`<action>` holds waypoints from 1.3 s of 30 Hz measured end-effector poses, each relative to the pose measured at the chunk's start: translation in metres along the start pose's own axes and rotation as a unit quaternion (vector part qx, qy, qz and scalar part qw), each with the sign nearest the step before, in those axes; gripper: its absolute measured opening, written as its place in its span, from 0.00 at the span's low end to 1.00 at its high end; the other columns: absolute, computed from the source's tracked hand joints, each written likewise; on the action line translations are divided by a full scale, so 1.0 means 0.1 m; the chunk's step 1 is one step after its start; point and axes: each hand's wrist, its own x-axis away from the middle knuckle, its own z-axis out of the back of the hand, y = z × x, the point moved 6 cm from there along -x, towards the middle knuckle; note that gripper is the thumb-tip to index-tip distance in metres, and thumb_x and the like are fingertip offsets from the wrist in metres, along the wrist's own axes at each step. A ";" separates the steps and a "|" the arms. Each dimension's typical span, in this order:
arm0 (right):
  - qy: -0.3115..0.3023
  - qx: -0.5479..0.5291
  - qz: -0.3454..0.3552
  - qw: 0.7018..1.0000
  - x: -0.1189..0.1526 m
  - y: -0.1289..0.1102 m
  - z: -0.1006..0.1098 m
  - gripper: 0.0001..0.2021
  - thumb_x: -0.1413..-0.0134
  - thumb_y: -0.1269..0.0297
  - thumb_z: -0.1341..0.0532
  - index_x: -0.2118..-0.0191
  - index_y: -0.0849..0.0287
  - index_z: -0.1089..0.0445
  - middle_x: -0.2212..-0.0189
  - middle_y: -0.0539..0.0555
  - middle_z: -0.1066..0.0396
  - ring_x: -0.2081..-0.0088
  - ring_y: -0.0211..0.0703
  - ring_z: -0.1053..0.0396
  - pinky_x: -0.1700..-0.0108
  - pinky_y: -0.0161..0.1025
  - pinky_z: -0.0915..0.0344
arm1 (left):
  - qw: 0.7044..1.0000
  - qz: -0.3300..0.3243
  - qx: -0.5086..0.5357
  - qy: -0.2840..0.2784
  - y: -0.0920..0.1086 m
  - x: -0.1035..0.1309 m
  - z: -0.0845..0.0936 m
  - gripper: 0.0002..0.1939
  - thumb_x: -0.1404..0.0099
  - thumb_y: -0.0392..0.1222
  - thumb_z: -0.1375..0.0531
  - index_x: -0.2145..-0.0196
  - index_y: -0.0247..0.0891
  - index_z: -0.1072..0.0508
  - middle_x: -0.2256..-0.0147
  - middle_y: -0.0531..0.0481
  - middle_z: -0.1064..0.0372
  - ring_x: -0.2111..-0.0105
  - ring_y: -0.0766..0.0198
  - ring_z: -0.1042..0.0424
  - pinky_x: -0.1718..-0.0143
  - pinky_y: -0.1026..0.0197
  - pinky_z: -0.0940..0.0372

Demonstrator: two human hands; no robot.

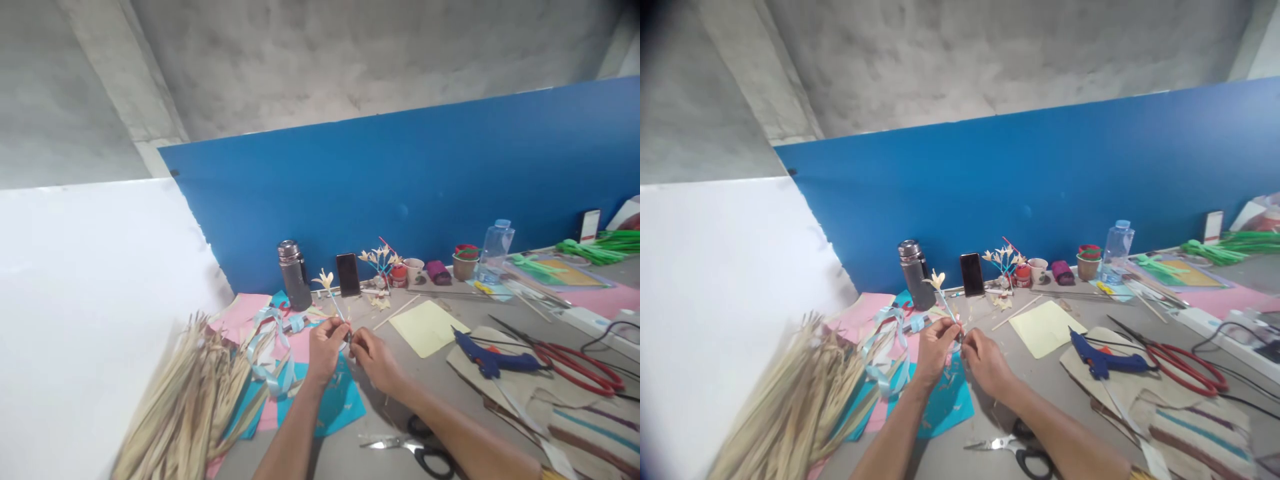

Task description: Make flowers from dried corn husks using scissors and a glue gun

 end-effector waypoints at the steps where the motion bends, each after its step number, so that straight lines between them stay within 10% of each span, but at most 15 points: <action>1: 0.005 -0.005 0.001 1.000 -0.01 0.03 -0.01 0.03 0.44 0.68 0.45 0.69 0.56 0.36 0.76 0.48 0.32 0.73 0.40 0.34 0.68 0.35 0.41 | 1.000 -0.012 -0.007 0.005 0.01 0.00 0.00 0.10 0.44 0.46 0.35 0.73 0.35 0.24 0.75 0.49 0.26 0.72 0.61 0.28 0.66 0.61 0.34; 12: 0.040 0.052 0.124 0.990 -0.10 0.24 0.09 0.08 0.45 0.74 0.47 0.67 0.59 0.31 0.72 0.52 0.30 0.71 0.40 0.33 0.65 0.35 0.39 | 0.966 -0.188 -0.175 -0.026 0.03 0.13 -0.15 0.13 0.31 0.45 0.44 0.68 0.39 0.23 0.69 0.45 0.26 0.66 0.58 0.27 0.60 0.57 0.33; 39: 0.047 0.161 0.151 0.974 -0.07 0.24 0.08 0.11 0.36 0.69 0.46 0.66 0.60 0.27 0.71 0.55 0.26 0.70 0.42 0.31 0.65 0.35 0.40 | 0.961 -0.175 -0.213 0.010 -0.02 0.21 -0.20 0.13 0.29 0.39 0.52 0.65 0.40 0.29 0.66 0.46 0.27 0.62 0.57 0.28 0.55 0.54 0.33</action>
